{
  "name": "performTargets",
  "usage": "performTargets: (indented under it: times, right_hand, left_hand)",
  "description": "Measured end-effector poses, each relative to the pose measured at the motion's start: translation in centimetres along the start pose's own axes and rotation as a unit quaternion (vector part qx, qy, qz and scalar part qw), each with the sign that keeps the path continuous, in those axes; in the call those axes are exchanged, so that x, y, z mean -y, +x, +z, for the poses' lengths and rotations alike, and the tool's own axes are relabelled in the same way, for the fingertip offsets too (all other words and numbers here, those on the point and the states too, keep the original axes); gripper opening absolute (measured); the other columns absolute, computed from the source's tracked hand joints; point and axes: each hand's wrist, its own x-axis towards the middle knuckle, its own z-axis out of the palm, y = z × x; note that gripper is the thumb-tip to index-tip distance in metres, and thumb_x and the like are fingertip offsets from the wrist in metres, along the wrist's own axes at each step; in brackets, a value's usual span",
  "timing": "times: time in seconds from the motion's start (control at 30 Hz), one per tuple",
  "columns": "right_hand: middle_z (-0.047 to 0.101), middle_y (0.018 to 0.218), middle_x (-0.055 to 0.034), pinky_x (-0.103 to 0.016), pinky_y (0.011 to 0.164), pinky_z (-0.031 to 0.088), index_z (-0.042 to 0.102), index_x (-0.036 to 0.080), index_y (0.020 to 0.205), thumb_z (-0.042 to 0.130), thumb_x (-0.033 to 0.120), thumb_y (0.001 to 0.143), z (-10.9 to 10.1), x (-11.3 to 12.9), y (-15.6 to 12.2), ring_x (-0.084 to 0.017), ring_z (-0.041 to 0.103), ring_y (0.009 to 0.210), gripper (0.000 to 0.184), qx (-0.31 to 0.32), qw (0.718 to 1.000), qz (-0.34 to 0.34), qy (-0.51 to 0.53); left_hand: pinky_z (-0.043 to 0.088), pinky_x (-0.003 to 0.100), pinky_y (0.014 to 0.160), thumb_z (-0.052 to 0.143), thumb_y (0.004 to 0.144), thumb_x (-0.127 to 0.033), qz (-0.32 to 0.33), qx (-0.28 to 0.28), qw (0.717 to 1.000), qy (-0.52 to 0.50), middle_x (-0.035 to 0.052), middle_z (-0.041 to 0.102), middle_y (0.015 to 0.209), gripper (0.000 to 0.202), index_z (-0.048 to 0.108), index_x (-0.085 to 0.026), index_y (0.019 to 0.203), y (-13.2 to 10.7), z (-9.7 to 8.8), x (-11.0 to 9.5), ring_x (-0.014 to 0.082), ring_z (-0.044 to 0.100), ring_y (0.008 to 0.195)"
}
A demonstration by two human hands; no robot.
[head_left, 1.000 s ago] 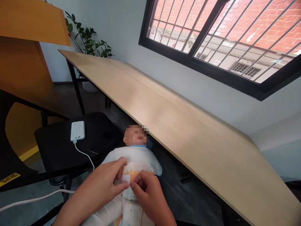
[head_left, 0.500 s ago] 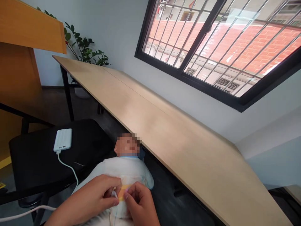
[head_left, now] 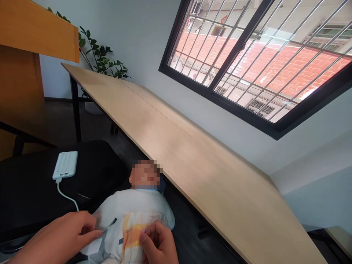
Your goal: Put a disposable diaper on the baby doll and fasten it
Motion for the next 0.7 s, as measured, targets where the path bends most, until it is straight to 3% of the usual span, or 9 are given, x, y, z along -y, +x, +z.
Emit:
performTargets:
  times: [0.1, 0.17, 0.23, 0.33, 0.47, 0.57, 0.7]
  right_hand:
    - [0.043, 0.051, 0.0059, -0.022, 0.042, 0.024, 0.054, 0.02, 0.077, 0.072, 0.05, 0.087, 0.3, 0.2, 0.0, -0.01, 0.036, 0.043, 0.036, -0.014, 1.0, -0.013, -0.015]
    - [0.046, 0.052, 0.0042, -0.023, 0.045, 0.029, 0.054, 0.02, 0.074, 0.073, 0.05, 0.084, 0.4, 0.5, 0.1, -0.011, 0.04, 0.046, 0.036, -0.043, 0.998, -0.031, -0.033]
    - [0.052, 0.056, 0.0014, -0.024, 0.051, 0.035, 0.054, 0.02, 0.071, 0.073, 0.049, 0.082, 0.2, 0.5, 0.2, -0.013, 0.046, 0.051, 0.036, -0.096, 0.992, -0.055, -0.059]
    - [0.053, 0.058, 0.0003, -0.025, 0.054, 0.039, 0.056, 0.02, 0.071, 0.071, 0.05, 0.078, -1.0, 0.1, 0.3, -0.015, 0.051, 0.055, 0.035, -0.187, 0.972, -0.068, -0.127]
    - [0.058, 0.063, -0.0021, -0.028, 0.056, 0.043, 0.062, 0.019, 0.079, 0.069, 0.053, 0.078, -3.4, -0.6, 0.1, -0.019, 0.057, 0.059, 0.036, -0.245, 0.944, -0.036, -0.217]
    - [0.066, 0.07, -0.0082, -0.03, 0.062, 0.047, 0.063, 0.018, 0.076, 0.061, 0.053, 0.084, -4.4, -0.7, -0.1, -0.023, 0.063, 0.067, 0.036, -0.212, 0.946, -0.044, -0.242]
    - [0.068, 0.071, -0.0092, -0.028, 0.062, 0.047, 0.064, 0.016, 0.075, 0.054, 0.054, 0.093, -4.4, -0.7, -0.3, -0.022, 0.065, 0.068, 0.043, -0.166, 0.953, -0.082, -0.239]
  left_hand:
    - [0.046, 0.037, 0.089, 0.057, 0.091, -0.04, 0.1, -0.03, 0.994, -0.009, 0.0088, 0.07, 0.107, 0.024, 0.072, -0.022, 0.093, -0.4, -0.8, -4.5, 0.0279, 0.065, 0.098]
    - [0.047, 0.031, 0.087, 0.055, 0.095, -0.042, 0.164, 0.054, 0.982, -0.076, 0.005, 0.069, 0.105, 0.023, 0.07, -0.024, 0.095, -0.7, -0.8, -7.4, 0.0239, 0.064, 0.097]
    - [0.045, 0.027, 0.076, 0.06, 0.093, -0.038, 0.166, 0.119, 0.972, -0.119, 0.0012, 0.067, 0.094, 0.017, 0.063, -0.023, 0.086, -0.9, -0.2, -9.1, 0.0202, 0.061, 0.087]
    - [0.039, 0.028, 0.066, 0.065, 0.088, -0.033, 0.135, 0.127, 0.973, -0.141, -0.001, 0.062, 0.083, 0.016, 0.057, -0.022, 0.081, -0.5, 1.2, -9.2, 0.0181, 0.055, 0.076]
    - [0.036, 0.029, 0.063, 0.064, 0.087, -0.032, 0.124, 0.131, 0.971, -0.158, -0.0017, 0.06, 0.08, 0.012, 0.059, -0.022, 0.084, 0.4, 2.3, -7.8, 0.0179, 0.052, 0.073]
    - [0.035, 0.029, 0.062, 0.065, 0.085, -0.032, 0.118, 0.123, 0.973, -0.157, -0.0025, 0.058, 0.079, 0.013, 0.057, -0.022, 0.084, 0.7, 2.4, -7.6, 0.0178, 0.051, 0.073]
    - [0.035, 0.029, 0.062, 0.066, 0.084, -0.031, 0.118, 0.123, 0.972, -0.163, -0.0032, 0.057, 0.078, 0.014, 0.055, -0.022, 0.084, 0.8, 2.2, -7.9, 0.0173, 0.05, 0.073]
